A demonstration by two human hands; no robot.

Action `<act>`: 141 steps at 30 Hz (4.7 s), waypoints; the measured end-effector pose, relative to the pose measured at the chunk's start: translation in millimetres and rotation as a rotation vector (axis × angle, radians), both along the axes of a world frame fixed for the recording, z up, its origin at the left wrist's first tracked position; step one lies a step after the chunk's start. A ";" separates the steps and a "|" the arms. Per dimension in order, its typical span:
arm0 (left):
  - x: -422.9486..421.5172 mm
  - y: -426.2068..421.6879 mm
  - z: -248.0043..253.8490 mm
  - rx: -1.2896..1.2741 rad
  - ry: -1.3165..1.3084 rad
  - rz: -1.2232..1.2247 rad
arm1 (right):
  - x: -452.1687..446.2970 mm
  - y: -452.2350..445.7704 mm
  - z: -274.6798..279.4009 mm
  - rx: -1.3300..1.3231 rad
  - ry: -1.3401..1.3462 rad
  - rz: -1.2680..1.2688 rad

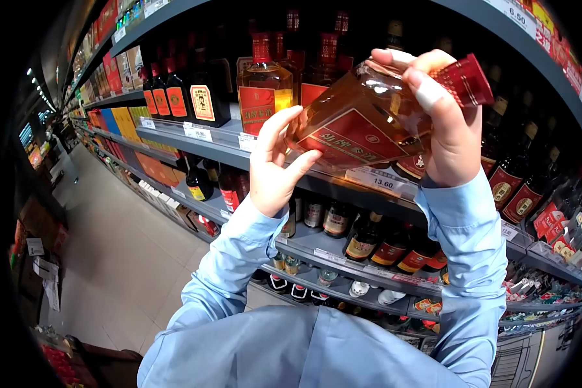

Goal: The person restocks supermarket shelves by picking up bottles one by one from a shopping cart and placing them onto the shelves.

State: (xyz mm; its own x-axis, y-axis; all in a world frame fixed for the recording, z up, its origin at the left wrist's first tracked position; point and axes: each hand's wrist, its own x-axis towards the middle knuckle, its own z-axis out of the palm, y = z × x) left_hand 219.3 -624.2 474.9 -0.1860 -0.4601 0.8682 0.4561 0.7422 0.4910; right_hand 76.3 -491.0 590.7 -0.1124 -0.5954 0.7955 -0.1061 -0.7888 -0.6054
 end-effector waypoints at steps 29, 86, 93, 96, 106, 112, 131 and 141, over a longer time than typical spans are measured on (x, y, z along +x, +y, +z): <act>-0.9 -55.2 -25.9 -0.517 -0.232 0.685 | -2.6 -125.8 13.5 0.276 0.303 -0.312; 30.3 -59.2 -42.3 -0.561 -0.515 0.532 | 61.7 -82.2 -139.4 0.073 0.779 -1.339; 57.1 -69.5 -31.5 -0.412 -0.484 0.653 | 67.1 -79.4 -153.5 0.214 0.844 -1.536; 58.1 -78.0 -32.2 -0.392 -0.572 0.737 | 68.0 -81.1 -153.8 0.176 0.809 -1.510; 60.4 -84.6 -36.0 -0.418 -0.514 0.680 | 62.9 -79.8 -153.6 0.126 0.839 -1.492; 69.6 -99.4 -28.4 -0.367 -0.399 0.667 | 63.1 -79.0 -152.2 0.106 0.831 -1.481; 85.2 -93.4 -37.3 -0.458 -0.304 0.508 | 84.4 -64.4 -159.1 0.116 0.699 -1.500; 69.2 -22.0 -127.0 -0.485 -0.485 -0.177 | 114.7 16.9 -228.4 0.344 0.637 -1.181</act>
